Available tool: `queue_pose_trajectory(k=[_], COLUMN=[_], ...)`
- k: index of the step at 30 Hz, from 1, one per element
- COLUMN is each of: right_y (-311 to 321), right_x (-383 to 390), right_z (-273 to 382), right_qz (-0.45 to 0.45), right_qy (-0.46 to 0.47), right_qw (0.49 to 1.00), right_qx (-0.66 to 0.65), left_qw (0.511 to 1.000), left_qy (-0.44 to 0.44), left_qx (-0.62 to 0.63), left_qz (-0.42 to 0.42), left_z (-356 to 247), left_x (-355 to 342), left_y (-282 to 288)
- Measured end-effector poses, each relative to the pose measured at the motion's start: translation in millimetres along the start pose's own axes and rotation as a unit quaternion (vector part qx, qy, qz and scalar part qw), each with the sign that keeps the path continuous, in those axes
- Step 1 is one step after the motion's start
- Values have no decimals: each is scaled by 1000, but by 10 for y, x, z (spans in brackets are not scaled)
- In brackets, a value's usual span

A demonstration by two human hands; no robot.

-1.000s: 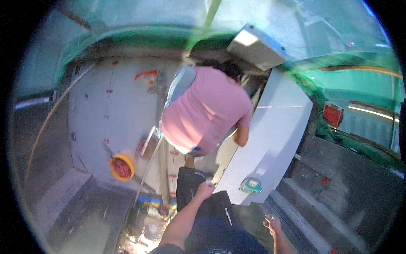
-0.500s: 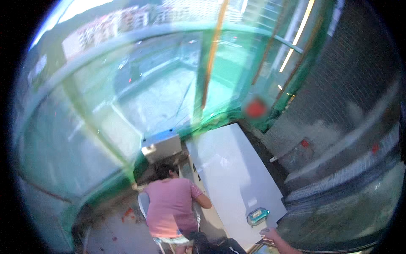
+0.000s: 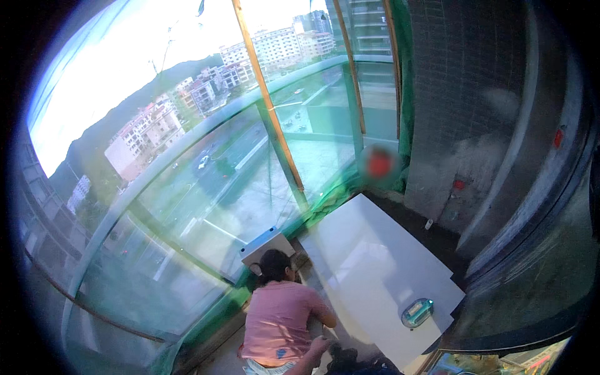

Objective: The person uses an angle grinder to cut a ceramic tile while it is held in place by a suction lifter on a work surface.

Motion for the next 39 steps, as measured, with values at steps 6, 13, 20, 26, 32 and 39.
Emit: queue_pose_trajectory(k=[6, 13, 20, 26, 32, 39], right_y=[-111, -124, -197, -330, -290, -165], right_x=[-87, -193, -366, -497, -716, -503], right_z=[-187, -497, -532, -743, -825, -635], right_qz=[-19, -45, -61, -90, -90, -63], right_qy=[51, 92, 176, 271, 241, 145], right_qw=[998, 993, 974, 929, 952, 985], right_qx=[12, 57, 131, 235, 163, 63], left_qw=[982, 952, 944, 954, 968, 961], left_qy=[-6, 44, -164, 85, 86, 61], left_qx=[-133, -208, -244, -223, -163, -204], left_qz=[135, 219, 151, 184, 168, 176], left_z=[-641, -619, 165, 352, 41, -6], left_x=[-51, 252, 397, 508, 443, 344], left_y=[-471, -592, -325, -227, -307, -327])
Point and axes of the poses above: each hand's wrist, its own x-axis away from the middle knuckle, its own y-axis out of the back of the hand, z = x × y, the point moved 5 cm from there along -x, towards the middle knuckle, and after that the axes turned 7 degrees about y, right-handed, at the moved point
